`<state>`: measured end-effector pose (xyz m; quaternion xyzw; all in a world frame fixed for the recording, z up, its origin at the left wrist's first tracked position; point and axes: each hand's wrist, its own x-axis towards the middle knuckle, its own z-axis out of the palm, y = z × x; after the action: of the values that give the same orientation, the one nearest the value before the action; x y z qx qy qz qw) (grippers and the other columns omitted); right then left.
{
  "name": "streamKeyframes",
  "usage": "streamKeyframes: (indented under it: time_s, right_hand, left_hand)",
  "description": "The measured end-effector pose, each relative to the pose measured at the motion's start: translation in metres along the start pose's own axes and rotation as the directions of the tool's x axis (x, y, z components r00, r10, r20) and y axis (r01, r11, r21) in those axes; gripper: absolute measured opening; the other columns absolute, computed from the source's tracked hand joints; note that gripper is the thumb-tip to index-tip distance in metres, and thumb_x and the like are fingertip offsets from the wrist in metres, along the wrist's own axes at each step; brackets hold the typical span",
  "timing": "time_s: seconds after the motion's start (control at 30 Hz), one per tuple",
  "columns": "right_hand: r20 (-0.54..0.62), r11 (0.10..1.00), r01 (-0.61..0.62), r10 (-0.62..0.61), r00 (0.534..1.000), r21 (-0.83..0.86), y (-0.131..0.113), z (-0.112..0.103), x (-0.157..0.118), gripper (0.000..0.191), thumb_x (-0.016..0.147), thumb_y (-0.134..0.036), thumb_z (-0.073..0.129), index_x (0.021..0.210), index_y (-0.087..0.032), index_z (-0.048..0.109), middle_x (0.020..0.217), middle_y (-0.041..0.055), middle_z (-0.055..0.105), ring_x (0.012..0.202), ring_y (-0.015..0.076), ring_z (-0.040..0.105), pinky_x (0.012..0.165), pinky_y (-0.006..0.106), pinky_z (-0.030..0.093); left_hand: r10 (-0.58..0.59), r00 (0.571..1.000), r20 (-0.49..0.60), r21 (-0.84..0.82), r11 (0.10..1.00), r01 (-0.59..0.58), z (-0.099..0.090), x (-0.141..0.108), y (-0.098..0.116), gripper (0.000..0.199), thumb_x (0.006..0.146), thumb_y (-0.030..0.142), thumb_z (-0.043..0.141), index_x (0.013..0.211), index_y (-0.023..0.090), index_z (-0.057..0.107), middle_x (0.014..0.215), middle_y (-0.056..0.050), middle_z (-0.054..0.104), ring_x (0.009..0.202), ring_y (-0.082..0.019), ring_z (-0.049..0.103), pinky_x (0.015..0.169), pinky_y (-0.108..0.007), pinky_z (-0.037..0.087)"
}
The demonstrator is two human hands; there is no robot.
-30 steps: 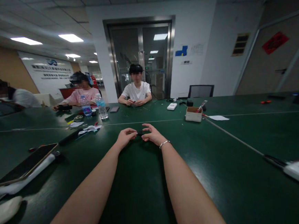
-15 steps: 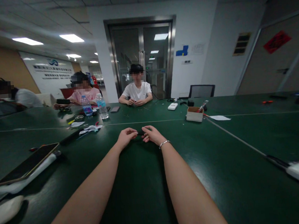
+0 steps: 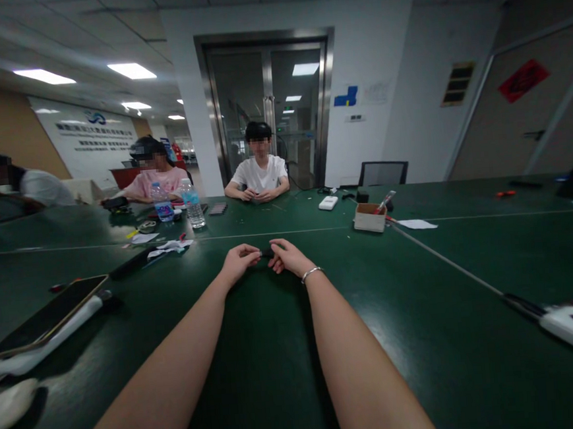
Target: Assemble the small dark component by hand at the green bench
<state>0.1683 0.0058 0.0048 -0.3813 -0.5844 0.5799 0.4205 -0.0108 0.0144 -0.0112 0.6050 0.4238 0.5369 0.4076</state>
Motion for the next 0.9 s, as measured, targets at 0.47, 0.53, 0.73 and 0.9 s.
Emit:
streamKeyframes:
  time_s: [0.47, 0.53, 0.73, 0.9]
  right_hand:
    - [-0.007, 0.999, 0.038, -0.038, 0.999, 0.026, -0.0032, 0.0003, -0.0023, 0.050, 0.076, -0.016, 0.058, 0.121, -0.025, 0.038, 0.085, 0.0022, 0.062, 0.041, 0.0053, 0.053, 0.038, 0.018, 0.047]
    - [-0.008, 0.993, 0.094, -0.094, 0.996, 0.067, -0.0047, -0.0011, -0.0056, 0.072, 0.067, -0.005, 0.062, 0.125, -0.034, 0.031, 0.102, 0.0011, 0.058, 0.045, 0.0038, 0.055, 0.042, 0.019, 0.050]
    - [-0.065, 1.000, -0.008, 0.009, 0.998, 0.016, -0.0032, 0.0023, -0.0004, 0.050, 0.080, -0.031, 0.060, 0.123, -0.022, 0.038, 0.075, 0.0019, 0.062, 0.039, 0.0065, 0.051, 0.039, 0.020, 0.049]
    - [-0.034, 1.000, -0.016, 0.016, 0.999, 0.009, -0.0009, -0.0007, 0.0015, 0.039, 0.084, -0.025, 0.054, 0.119, -0.019, 0.041, 0.068, 0.0013, 0.061, 0.039, 0.0070, 0.051, 0.037, 0.018, 0.046]
  left_hand:
    - [-0.040, 0.999, -0.002, -0.048, 0.998, 0.040, 0.0006, -0.0023, 0.0036, 0.022, 0.060, 0.025, 0.072, 0.075, 0.012, 0.063, 0.070, -0.005, 0.064, 0.065, -0.013, 0.061, 0.065, -0.028, 0.049]
    - [-0.052, 0.999, -0.015, -0.073, 0.996, 0.051, 0.0009, -0.0023, 0.0039, 0.023, 0.059, 0.025, 0.072, 0.075, 0.011, 0.062, 0.070, -0.004, 0.064, 0.064, -0.012, 0.060, 0.065, -0.028, 0.049]
    - [-0.032, 0.999, 0.002, -0.077, 0.996, 0.032, 0.0007, -0.0022, 0.0038, 0.026, 0.059, 0.028, 0.073, 0.076, 0.012, 0.062, 0.070, -0.005, 0.064, 0.064, -0.012, 0.060, 0.066, -0.028, 0.049]
    - [-0.039, 0.999, -0.003, -0.085, 0.996, 0.039, -0.0014, -0.0001, 0.0013, 0.025, 0.060, 0.026, 0.073, 0.077, 0.011, 0.063, 0.071, -0.005, 0.064, 0.065, -0.013, 0.061, 0.067, -0.029, 0.050]
